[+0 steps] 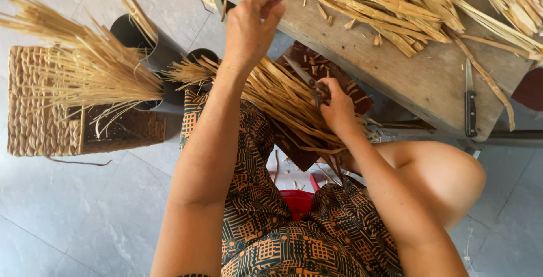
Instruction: The person sits on the floor and trims dried grass stalks with scissors, cutting off ends and unwanted sections one stalk at a time. They place trimmed stalks onto a pile on the bench and set aside cut pieces, working through a bundle of stalks.
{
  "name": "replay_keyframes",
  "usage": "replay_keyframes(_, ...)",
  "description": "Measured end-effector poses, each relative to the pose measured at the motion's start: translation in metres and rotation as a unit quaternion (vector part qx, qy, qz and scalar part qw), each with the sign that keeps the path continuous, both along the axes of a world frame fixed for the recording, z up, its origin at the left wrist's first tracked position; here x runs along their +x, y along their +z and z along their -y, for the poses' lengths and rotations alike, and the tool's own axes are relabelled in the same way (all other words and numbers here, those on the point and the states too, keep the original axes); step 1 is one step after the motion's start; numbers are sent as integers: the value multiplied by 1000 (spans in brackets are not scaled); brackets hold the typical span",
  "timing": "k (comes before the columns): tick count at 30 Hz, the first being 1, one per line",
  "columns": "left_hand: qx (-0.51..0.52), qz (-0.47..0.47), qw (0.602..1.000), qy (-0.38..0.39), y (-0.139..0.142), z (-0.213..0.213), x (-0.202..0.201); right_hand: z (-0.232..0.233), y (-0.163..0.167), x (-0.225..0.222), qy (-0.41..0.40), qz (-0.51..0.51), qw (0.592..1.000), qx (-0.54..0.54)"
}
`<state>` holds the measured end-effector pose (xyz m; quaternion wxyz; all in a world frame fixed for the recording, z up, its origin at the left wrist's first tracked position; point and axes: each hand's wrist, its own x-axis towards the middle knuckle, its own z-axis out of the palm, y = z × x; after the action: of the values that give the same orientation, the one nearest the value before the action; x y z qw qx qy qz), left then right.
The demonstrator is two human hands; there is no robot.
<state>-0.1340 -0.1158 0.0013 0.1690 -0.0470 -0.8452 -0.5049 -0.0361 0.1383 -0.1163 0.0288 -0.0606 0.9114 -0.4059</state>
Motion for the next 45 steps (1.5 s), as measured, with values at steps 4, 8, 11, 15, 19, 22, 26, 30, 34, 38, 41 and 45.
replay_keyframes(4, 1, 13, 1000, 1, -2, 4, 5, 14, 5, -2, -10, 19, 999, 47)
replay_keyframes(8, -58, 117, 991, 9, -3, 14, 4, 6, 29, -2, -39, -100, 990, -94)
replay_keyframes(11, -83, 269, 957, -64, 0, 10, 6, -6, 58, 4, -52, -138, 974, -172)
replay_keyframes(15, 63, 386, 909, -142, 3, -15, 12, -12, 93, 33, -34, -177, 976, -125)
replay_keyframes(19, 350, 257, 873, -221, 5, -29, 11, -2, 108, 44, 18, -198, 976, -93)
replay_keyframes(22, 411, 203, 867, -196, 6, -35, 10, -1, 114, 45, 49, -172, 978, -104)
replay_keyframes(26, 374, 124, 901, -182, 12, -46, 12, -8, 119, 41, 93, -141, 979, -114)
replay_keyframes(30, 350, 132, 902, -216, 23, -54, 29, -21, 126, 36, 73, -136, 968, -197)
replay_keyframes(34, 311, 107, 906, -265, 34, -73, 48, -36, 136, 24, 8, -126, 912, -389)
replay_keyframes(38, 288, 123, 895, -316, 42, -96, 71, -53, 150, 19, -37, -110, 879, -463)
replay_keyframes(41, 200, 102, 923, -312, 47, -108, 83, -60, 156, 22, -40, -107, 859, -500)
replay_keyframes(45, 159, 94, 923, -337, 53, -115, 88, -66, 155, 22, -29, -108, 853, -510)
